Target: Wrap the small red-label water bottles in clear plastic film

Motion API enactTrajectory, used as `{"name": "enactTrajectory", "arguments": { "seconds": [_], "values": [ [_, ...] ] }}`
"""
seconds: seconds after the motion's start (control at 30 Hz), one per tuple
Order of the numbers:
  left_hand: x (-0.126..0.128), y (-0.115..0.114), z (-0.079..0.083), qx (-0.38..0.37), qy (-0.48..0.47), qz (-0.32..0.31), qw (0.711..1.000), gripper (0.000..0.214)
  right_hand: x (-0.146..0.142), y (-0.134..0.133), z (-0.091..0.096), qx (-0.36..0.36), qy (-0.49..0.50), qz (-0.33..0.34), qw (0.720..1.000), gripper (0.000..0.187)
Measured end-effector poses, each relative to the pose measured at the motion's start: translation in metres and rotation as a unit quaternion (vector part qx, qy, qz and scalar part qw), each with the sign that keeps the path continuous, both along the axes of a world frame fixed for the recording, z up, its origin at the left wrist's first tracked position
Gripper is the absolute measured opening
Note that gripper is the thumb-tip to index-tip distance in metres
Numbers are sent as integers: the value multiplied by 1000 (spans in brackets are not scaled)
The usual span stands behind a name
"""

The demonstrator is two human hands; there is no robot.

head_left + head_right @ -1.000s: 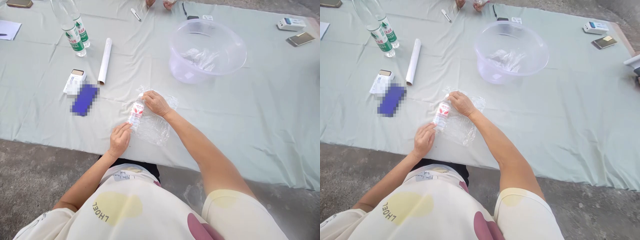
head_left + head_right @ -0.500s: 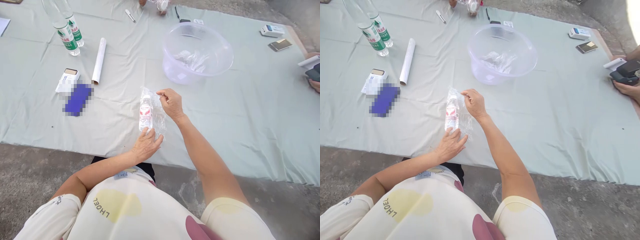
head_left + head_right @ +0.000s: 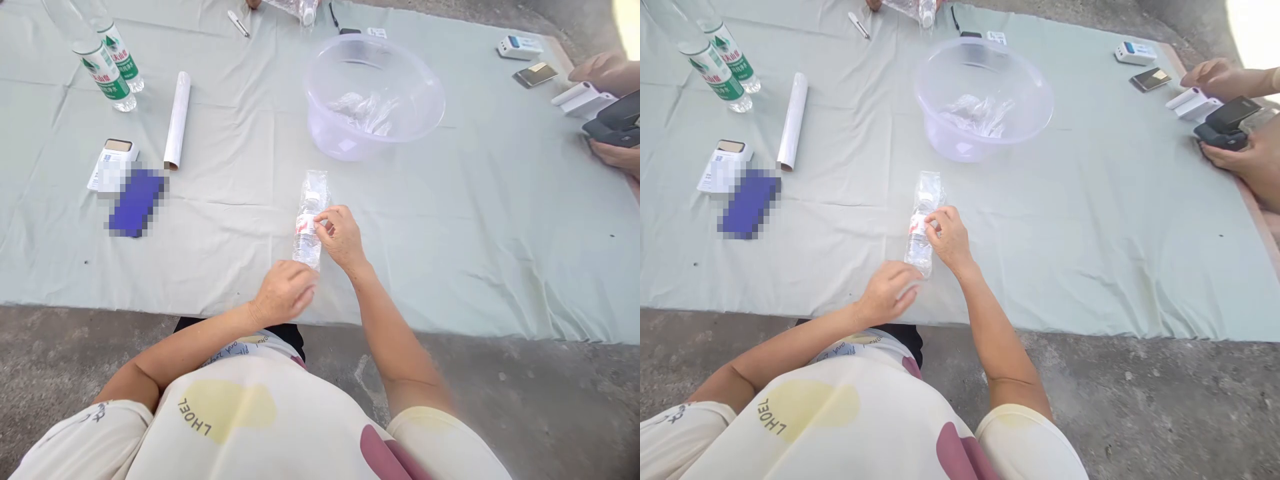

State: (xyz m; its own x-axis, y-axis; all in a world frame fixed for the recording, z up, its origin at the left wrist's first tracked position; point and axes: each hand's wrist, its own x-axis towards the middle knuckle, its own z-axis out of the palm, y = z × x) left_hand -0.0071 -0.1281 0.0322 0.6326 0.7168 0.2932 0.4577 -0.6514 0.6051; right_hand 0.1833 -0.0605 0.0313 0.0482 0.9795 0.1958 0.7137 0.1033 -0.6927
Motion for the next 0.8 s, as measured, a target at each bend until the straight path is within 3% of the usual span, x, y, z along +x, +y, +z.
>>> {"name": "enactTrajectory", "arguments": {
  "seconds": [0.07, 0.13, 0.23, 0.33, 0.47, 0.6, 0.7, 0.8],
  "values": [
    [-6, 13, -2, -60, 26, 145, 987, 25, 5, -12, -4, -29, 62, -62, 996, 15],
    [-2, 29, -5, -90, 78, 209, 971, 28, 3, -21, -6, -60, 119, -105, 985, 20],
    [14, 47, -9, -94, 134, 198, 967, 38, -7, -27, -5, -91, 154, -139, 974, 31],
    [29, 49, -12, -108, 127, 201, 965, 39, -20, -33, -6, -95, 168, -177, 965, 30],
    [31, 35, -6, -180, 22, 243, 953, 40, -42, -47, -14, -95, 279, -199, 934, 28],
    [16, 22, 12, -276, -124, 249, 920, 52, -68, -61, -16, -55, 378, -188, 905, 32],
    [-6, 23, 27, -326, -229, 230, 888, 52, -78, -64, -2, -38, 382, -149, 912, 30],
    [-36, 32, 38, -416, -334, 209, 820, 53, -71, -58, 25, -21, 336, -105, 936, 20]
  ]
}}
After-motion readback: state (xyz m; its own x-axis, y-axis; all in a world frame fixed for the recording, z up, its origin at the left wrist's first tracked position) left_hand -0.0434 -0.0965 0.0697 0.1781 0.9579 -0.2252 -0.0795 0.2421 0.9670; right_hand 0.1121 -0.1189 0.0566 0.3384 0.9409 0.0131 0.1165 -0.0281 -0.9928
